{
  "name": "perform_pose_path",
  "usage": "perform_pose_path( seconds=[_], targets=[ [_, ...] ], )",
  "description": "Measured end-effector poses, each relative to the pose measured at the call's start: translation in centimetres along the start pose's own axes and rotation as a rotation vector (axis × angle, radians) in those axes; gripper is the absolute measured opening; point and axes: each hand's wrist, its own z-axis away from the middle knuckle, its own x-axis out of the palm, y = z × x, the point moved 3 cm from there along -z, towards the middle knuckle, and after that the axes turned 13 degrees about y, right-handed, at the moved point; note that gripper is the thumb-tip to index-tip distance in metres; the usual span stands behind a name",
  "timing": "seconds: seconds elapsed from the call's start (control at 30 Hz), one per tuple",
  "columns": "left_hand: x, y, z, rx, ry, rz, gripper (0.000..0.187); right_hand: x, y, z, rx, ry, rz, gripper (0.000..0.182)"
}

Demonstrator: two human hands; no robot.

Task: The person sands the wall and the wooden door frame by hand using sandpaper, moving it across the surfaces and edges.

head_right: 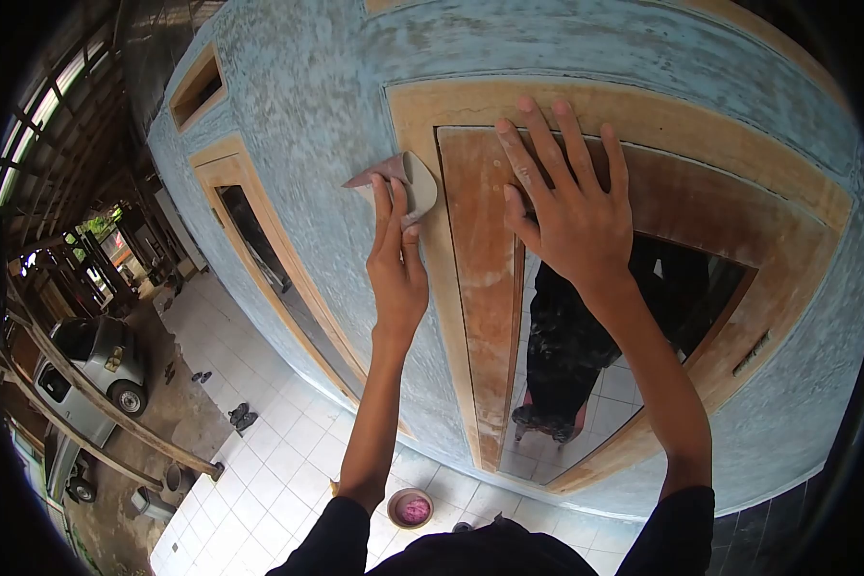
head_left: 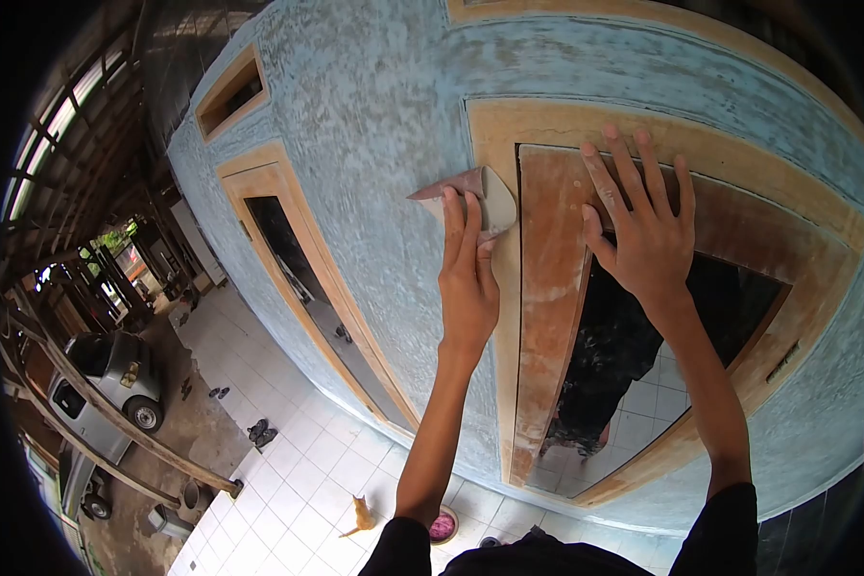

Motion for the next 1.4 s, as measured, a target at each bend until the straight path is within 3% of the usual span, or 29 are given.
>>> perform_pose_path(
  seconds=[0.17,0.23,0.37,0.7,1.03,1.1,1.2,1.27,1.4],
  targets=[
    [-0.1,0.7,-1.8,-0.101,0.003,0.077,0.052,0.0,0.0,0.0,0.008,-0.012,-0.022,0.06],
    [0.0,0.8,-2.2,-0.045,0.077,0.025,0.048,0.0,0.0,0.0,0.008,-0.01,-0.02,0.06],
    [0.5,0.6,-1.1,-0.021,0.023,0.04,0.054,-0.1,-0.1,-0.1,0.0,-0.011,0.001,0.061],
    [0.6,1.1,-6.1,0.103,0.109,-0.023,0.046,-0.2,-0.2,-0.1,0.014,-0.003,-0.026,0.06],
    [0.5,2.8,-8.8,0.03,0.125,-0.047,0.044,-0.1,-0.3,-0.1,-0.005,0.002,-0.038,0.059],
    [0.8,2.6,-8.2,0.05,0.129,-0.058,0.044,-0.1,-0.3,-0.1,-0.012,0.004,-0.045,0.06],
    [1.0,2.1,-8.6,0.238,0.164,-0.129,0.043,-0.1,-0.4,0.0,-0.021,-0.003,-0.042,0.06],
    [0.7,2.7,-10.4,0.11,0.155,-0.11,0.042,0.1,-0.4,0.1,-0.028,0.002,-0.037,0.06],
    [0.9,3.4,-11.4,0.09,0.129,-0.105,0.042,0.2,-0.4,0.2,-0.024,0.004,-0.051,0.061]
  ],
)
